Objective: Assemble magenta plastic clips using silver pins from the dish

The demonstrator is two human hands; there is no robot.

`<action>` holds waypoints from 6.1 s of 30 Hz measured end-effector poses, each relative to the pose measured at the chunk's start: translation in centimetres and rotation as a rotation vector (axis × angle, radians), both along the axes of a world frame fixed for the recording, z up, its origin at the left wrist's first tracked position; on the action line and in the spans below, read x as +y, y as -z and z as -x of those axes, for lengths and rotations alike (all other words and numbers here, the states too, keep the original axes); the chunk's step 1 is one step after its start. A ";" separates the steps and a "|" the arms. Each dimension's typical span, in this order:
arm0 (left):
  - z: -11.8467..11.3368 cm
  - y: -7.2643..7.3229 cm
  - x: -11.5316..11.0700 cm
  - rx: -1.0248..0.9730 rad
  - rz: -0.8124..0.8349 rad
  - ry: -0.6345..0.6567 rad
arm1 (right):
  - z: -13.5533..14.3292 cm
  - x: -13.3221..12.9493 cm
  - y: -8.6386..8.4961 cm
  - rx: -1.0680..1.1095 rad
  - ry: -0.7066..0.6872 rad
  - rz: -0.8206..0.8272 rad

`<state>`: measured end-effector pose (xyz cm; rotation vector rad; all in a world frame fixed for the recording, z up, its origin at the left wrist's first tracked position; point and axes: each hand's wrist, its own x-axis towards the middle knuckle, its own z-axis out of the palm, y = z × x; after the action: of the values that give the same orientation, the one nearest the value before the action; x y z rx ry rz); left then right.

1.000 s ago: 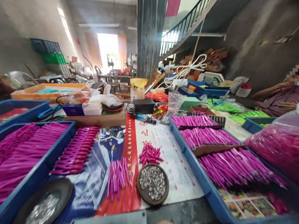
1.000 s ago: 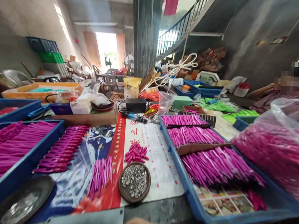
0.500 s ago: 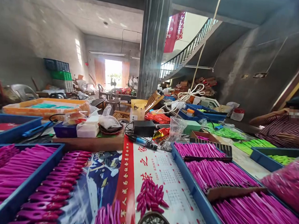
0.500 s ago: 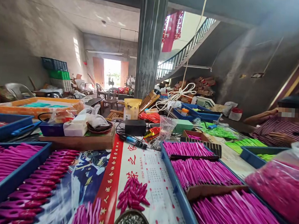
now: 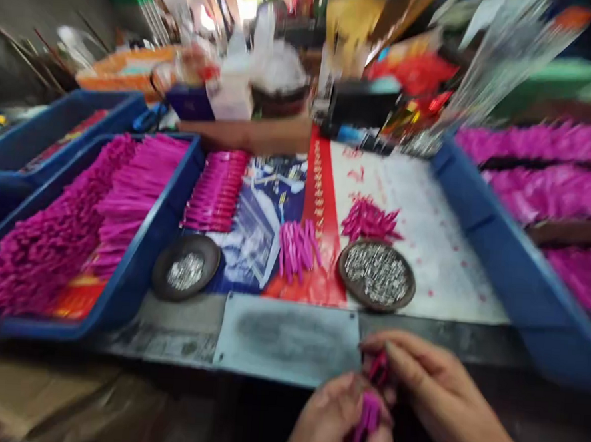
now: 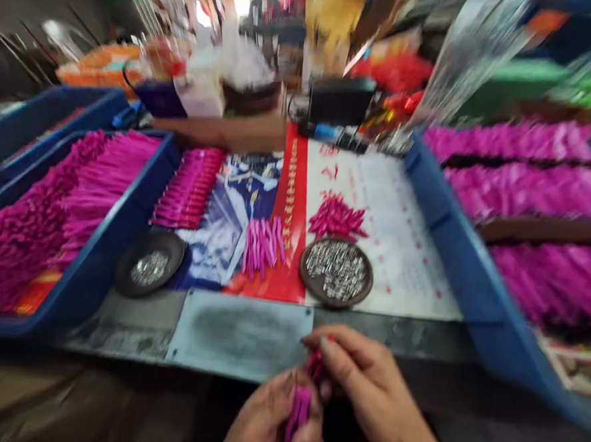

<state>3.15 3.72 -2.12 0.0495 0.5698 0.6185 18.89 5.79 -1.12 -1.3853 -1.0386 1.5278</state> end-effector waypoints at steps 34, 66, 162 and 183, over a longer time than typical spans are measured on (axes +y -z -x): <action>0.9 0.5 -3.6 -0.144 -0.135 -0.083 | 0.6 -2.8 0.0 0.096 -0.021 -0.025; 1.6 0.1 -2.9 -0.085 -0.110 -0.154 | 1.4 -1.3 -1.7 0.353 -0.041 0.216; 1.0 -2.8 1.2 0.044 0.018 -0.198 | 0.2 3.2 -2.2 0.348 0.000 0.259; 0.1 -2.3 1.2 0.036 0.022 -0.120 | 0.7 3.2 -2.5 0.299 -0.002 0.295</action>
<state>3.08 4.89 0.18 0.0057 0.6172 0.7293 18.15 8.99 1.35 -1.2943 -0.6504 1.8776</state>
